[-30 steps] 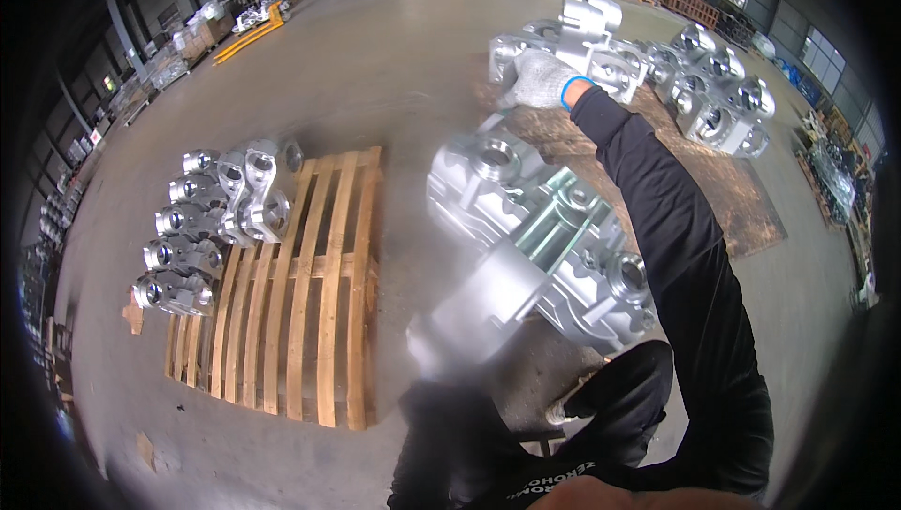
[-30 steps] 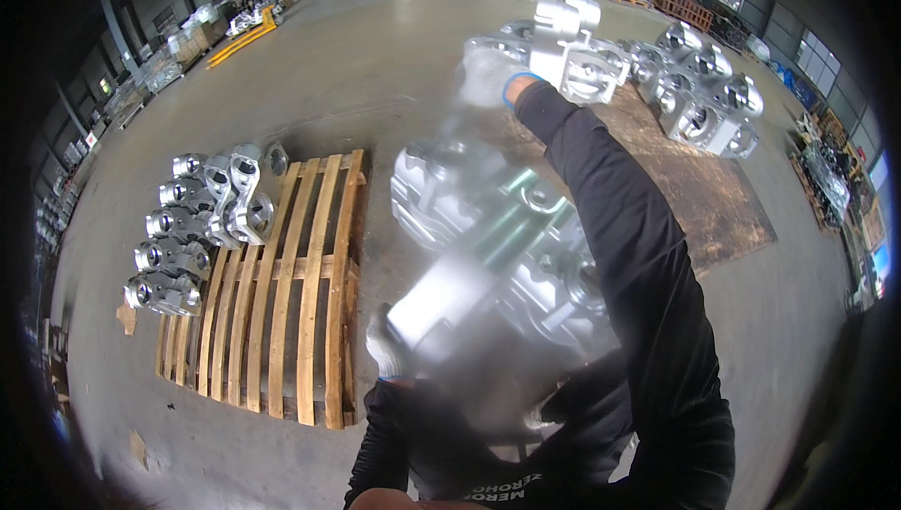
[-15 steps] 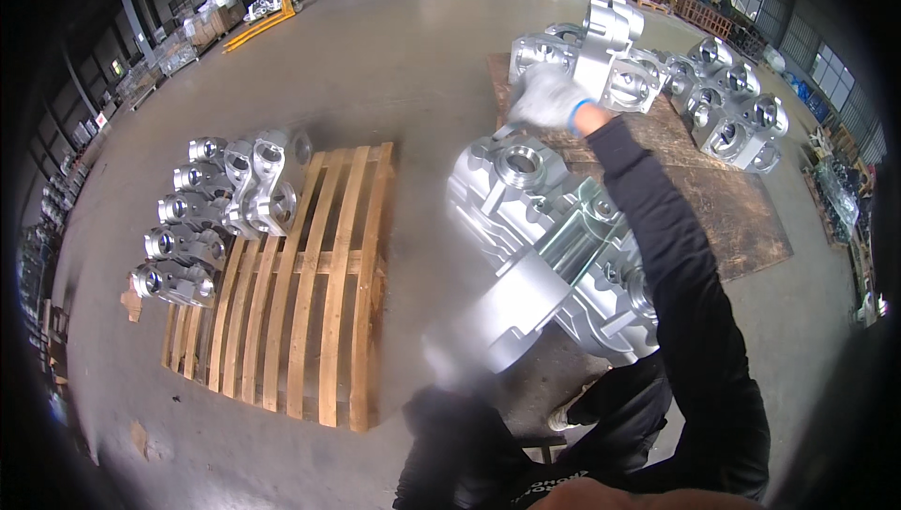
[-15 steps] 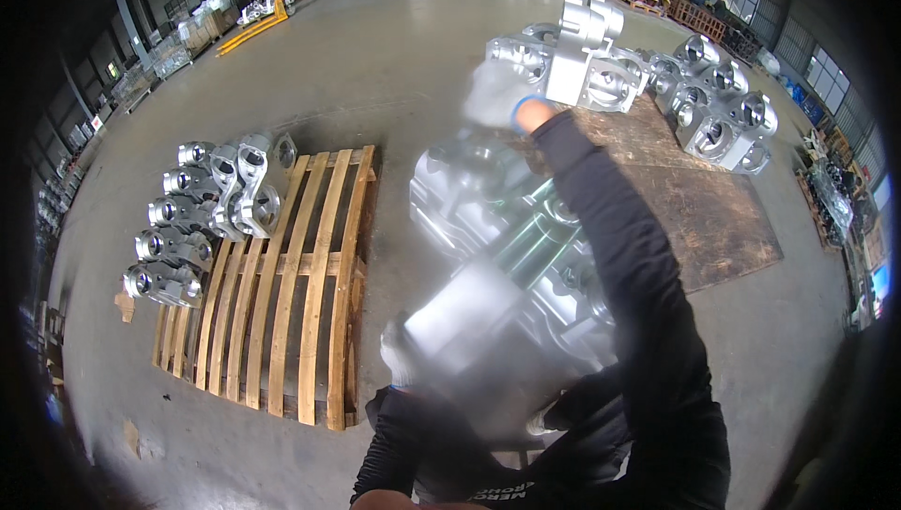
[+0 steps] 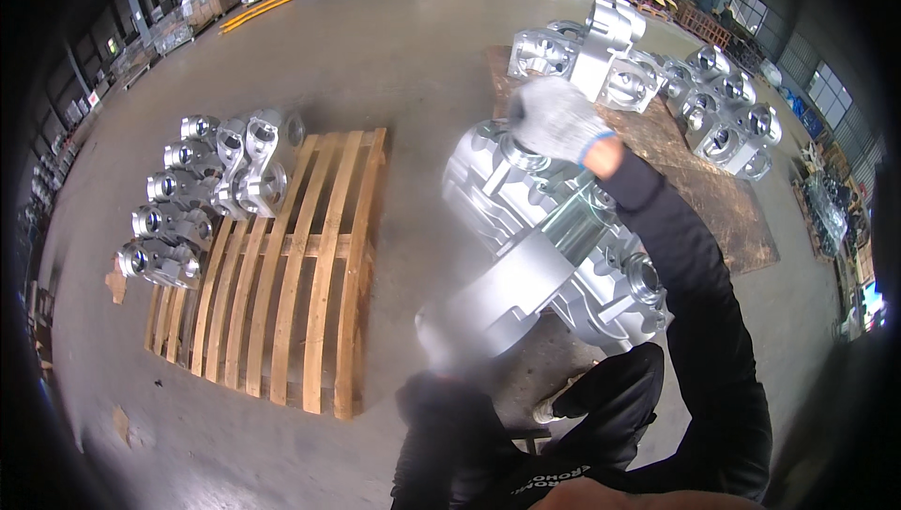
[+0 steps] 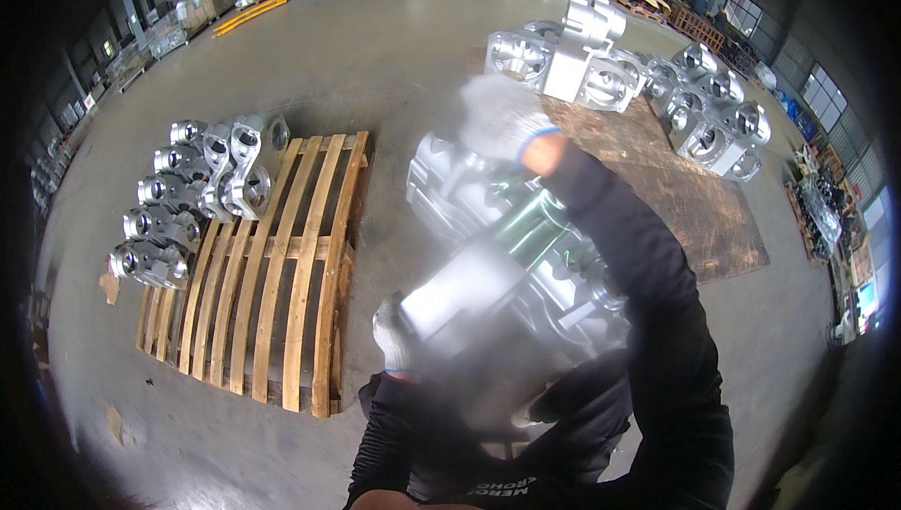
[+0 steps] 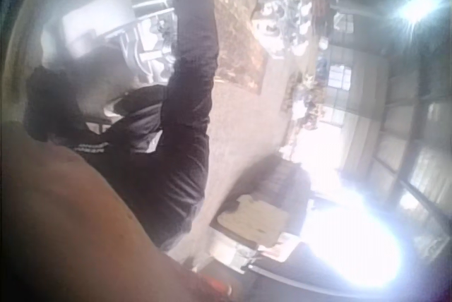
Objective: The person deburrs and smooths the edges of a large metal casting using a metal file. They rotate the part to access different edges and file them, then place the finished part on a wooden pallet with other similar parts.
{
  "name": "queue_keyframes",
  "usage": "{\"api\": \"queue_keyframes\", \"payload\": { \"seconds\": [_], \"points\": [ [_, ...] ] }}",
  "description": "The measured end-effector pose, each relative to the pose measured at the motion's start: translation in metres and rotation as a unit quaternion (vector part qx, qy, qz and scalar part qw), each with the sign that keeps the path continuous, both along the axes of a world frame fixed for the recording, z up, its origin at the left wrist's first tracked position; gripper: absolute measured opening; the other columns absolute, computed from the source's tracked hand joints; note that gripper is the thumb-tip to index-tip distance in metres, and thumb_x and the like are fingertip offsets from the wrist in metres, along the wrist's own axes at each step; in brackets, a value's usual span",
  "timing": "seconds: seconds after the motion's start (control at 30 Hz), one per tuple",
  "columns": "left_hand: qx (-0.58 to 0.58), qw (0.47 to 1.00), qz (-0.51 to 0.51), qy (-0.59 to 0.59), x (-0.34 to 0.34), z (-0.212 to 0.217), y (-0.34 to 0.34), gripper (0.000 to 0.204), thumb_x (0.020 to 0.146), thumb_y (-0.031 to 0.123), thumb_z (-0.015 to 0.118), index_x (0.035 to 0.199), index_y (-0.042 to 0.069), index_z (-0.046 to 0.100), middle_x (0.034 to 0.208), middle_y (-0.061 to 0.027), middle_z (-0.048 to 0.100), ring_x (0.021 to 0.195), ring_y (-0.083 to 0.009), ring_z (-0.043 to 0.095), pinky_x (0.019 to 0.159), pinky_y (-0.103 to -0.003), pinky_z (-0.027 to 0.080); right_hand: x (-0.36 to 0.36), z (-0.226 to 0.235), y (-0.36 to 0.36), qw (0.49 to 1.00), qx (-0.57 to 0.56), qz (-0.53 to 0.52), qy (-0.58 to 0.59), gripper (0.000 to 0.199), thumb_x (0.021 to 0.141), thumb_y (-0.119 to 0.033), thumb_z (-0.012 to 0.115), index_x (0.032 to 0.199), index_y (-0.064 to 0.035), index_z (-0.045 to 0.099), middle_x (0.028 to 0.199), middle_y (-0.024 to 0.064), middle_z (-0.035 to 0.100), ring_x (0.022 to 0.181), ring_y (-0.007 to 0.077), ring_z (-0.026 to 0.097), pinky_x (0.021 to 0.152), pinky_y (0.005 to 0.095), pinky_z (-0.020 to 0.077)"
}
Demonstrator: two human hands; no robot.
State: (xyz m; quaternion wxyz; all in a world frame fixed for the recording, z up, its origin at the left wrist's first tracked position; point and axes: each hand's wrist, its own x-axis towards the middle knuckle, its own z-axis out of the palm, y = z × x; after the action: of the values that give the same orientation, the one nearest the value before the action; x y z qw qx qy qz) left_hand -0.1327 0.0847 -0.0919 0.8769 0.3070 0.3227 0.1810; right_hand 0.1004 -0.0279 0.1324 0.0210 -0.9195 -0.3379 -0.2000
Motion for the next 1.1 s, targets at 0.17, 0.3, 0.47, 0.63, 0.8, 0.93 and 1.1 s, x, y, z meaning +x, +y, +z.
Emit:
{"api": "queue_keyframes", "payload": {
  "seconds": [0.17,0.3,0.47,0.63,0.8,0.93,1.1],
  "points": [
    [0.177,0.983,-0.045,-0.020,0.007,-0.022,0.004,0.026,0.093,0.022,0.062,0.090,-0.003,0.067,0.083,-0.0057,0.061,0.072,-0.0184,0.060,0.067,-0.035,0.051,-0.014,-0.004,0.002,1.000,0.024,0.009,0.013,0.016,0.079,-0.022,0.069,0.082,-0.0082,0.076,0.082,0.0176,0.072,0.082,0.0374,0.071,0.076,0.0478,0.0570],
    [0.229,0.973,-0.035,-0.008,0.008,-0.031,0.002,0.025,0.094,0.021,0.061,0.088,-0.002,0.066,0.079,-0.0043,0.060,0.068,-0.0175,0.060,0.065,-0.034,0.050,-0.019,-0.003,0.007,0.998,-0.020,-0.038,0.043,0.016,0.080,-0.023,0.070,0.081,-0.0078,0.075,0.084,0.0175,0.072,0.082,0.0381,0.071,0.076,0.0475,0.0570],
    [0.175,0.983,-0.036,-0.030,0.006,-0.014,0.006,0.025,0.095,0.021,0.062,0.090,-0.002,0.067,0.079,-0.0036,0.062,0.071,-0.0173,0.062,0.067,-0.034,0.052,-0.010,-0.012,0.008,0.999,-0.010,0.040,-0.035,0.013,0.081,-0.022,0.070,0.083,-0.0108,0.077,0.084,0.0154,0.071,0.081,0.0382,0.071,0.077,0.0479,0.0571],
    [0.324,0.942,-0.042,-0.073,-0.009,0.017,0.011,0.020,0.094,0.018,0.066,0.093,-0.002,0.070,0.084,-0.0038,0.065,0.079,-0.0174,0.064,0.073,-0.033,0.053,-0.005,-0.029,0.004,0.999,-0.020,0.018,-0.028,0.012,0.085,-0.018,0.068,0.090,-0.0133,0.078,0.099,0.0126,0.071,0.083,0.0349,0.072,0.078,0.0470,0.0579],
    [0.004,0.995,-0.070,-0.072,-0.010,0.035,0.007,0.014,0.094,0.014,0.070,0.096,0.000,0.071,0.084,-0.0028,0.065,0.080,-0.0167,0.065,0.075,-0.032,0.053,-0.007,-0.015,0.008,0.986,-0.085,0.120,-0.075,0.016,0.083,-0.014,0.067,0.095,-0.0108,0.077,0.095,0.0128,0.071,0.086,0.0347,0.072,0.078,0.0460,0.0577],
    [0.042,0.996,-0.060,-0.045,-0.007,0.031,0.006,0.013,0.094,0.014,0.070,0.095,0.001,0.070,0.082,-0.0019,0.064,0.078,-0.0150,0.064,0.072,-0.031,0.053,-0.014,0.005,0.016,0.986,-0.156,0.059,0.001,0.030,0.085,-0.030,0.072,0.093,-0.0020,0.074,0.104,0.0178,0.069,0.096,0.0371,0.070,0.083,0.0465,0.0578],
    [0.136,0.981,-0.048,-0.128,-0.010,0.033,0.004,0.012,0.093,0.014,0.071,0.093,0.002,0.069,0.080,-0.0020,0.063,0.075,-0.0140,0.064,0.070,-0.031,0.053,0.001,0.013,0.037,0.977,-0.164,0.135,0.008,0.030,0.084,-0.030,0.073,0.093,-0.0015,0.073,0.100,0.0187,0.070,0.098,0.0392,0.068,0.086,0.0491,0.0567]
  ]
}}
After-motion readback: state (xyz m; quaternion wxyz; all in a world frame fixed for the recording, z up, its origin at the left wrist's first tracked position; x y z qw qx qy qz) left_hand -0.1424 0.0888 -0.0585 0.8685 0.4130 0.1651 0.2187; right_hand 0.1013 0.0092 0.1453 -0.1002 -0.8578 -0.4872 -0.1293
